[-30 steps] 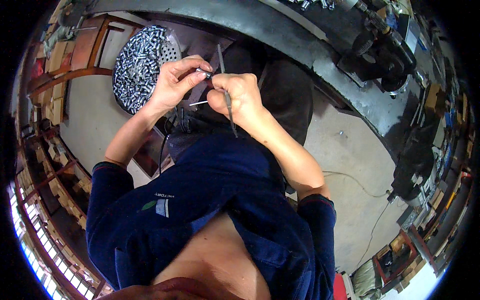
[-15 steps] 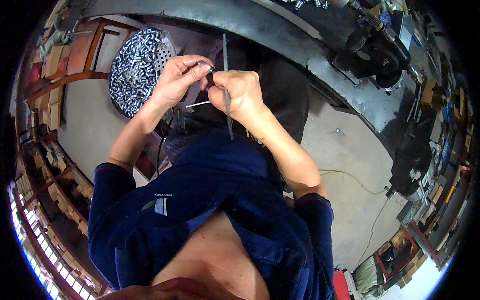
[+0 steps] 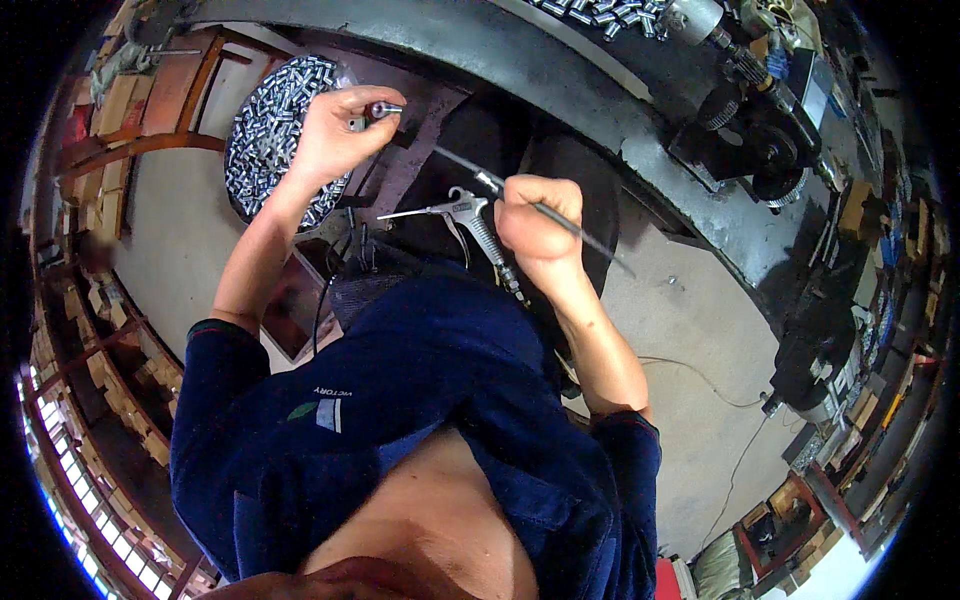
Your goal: The person sits on the floor and repeatedly picks up small cylindrical metal parts from a perforated tray. They use a handheld air nozzle to blow air into the parts and then place them onto a nearby metal sheet. The process is repeated continuously for the duration of the clip.
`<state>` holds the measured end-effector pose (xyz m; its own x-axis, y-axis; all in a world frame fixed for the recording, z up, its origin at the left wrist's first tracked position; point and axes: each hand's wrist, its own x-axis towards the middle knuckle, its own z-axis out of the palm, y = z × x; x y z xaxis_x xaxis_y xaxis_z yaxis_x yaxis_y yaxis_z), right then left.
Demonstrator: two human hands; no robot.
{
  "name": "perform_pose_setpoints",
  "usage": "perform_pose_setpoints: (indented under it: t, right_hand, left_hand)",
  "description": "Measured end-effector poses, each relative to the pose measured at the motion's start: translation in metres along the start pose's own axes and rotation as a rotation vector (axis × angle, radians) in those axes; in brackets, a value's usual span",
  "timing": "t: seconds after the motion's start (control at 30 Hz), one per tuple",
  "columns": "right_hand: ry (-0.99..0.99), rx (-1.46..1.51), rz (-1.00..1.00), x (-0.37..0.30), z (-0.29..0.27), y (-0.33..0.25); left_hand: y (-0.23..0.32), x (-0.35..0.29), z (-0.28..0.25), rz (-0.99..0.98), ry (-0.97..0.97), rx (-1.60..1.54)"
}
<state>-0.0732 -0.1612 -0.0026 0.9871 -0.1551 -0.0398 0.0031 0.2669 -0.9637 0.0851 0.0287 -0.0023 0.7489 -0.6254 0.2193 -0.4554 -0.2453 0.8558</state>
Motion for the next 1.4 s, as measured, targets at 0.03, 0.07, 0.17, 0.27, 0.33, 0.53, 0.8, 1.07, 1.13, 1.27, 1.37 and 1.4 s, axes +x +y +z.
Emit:
perform_pose_setpoints:
  t: [0.03,0.07,0.17,0.27,0.33,0.53,0.8,1.07,1.13,1.27,1.37,1.4]
  right_hand:
    - [0.007,-0.149,-0.074,-0.002,0.005,-0.009]
    - [-0.051,-0.174,-0.146,-0.003,0.005,-0.014]
    - [-0.169,-0.213,-0.285,-0.004,0.007,-0.018]
    - [-0.189,-0.271,-0.326,-0.003,0.014,-0.022]
    - [-0.198,-0.317,-0.344,-0.001,0.015,-0.020]
    - [-0.124,-0.282,-0.185,0.001,0.022,-0.020]
    - [-0.090,-0.275,-0.162,0.001,0.020,-0.023]
    - [-0.117,-0.007,-0.081,0.008,0.015,-0.015]
    - [-0.106,-0.052,-0.071,0.013,0.015,-0.008]
    - [-0.120,-0.271,-0.179,0.035,0.023,0.015]
    - [-0.107,-0.337,-0.204,0.036,0.021,0.028]
    - [-0.102,-0.362,-0.244,0.032,0.016,0.024]
  left_hand:
    - [-0.003,0.000,0.000,0.125,0.030,0.281]
    - [-0.010,-0.002,0.000,0.179,0.047,0.365]
    - [-0.012,-0.006,0.005,0.159,0.048,0.458]
    - [-0.010,-0.007,0.004,0.190,0.048,0.459]
    - [-0.010,-0.007,0.004,0.220,0.050,0.474]
    - [-0.014,-0.007,0.007,0.319,0.064,0.542]
    - [-0.012,-0.003,0.012,0.280,0.068,0.501]
    - [-0.012,-0.006,0.016,0.263,0.021,0.454]
    - [-0.009,-0.006,0.019,0.305,-0.006,0.460]
    - [0.000,-0.005,0.033,0.337,-0.097,0.453]
    - [-0.008,-0.004,0.041,0.319,-0.107,0.389]
    - [-0.010,-0.002,0.039,0.310,-0.107,0.381]
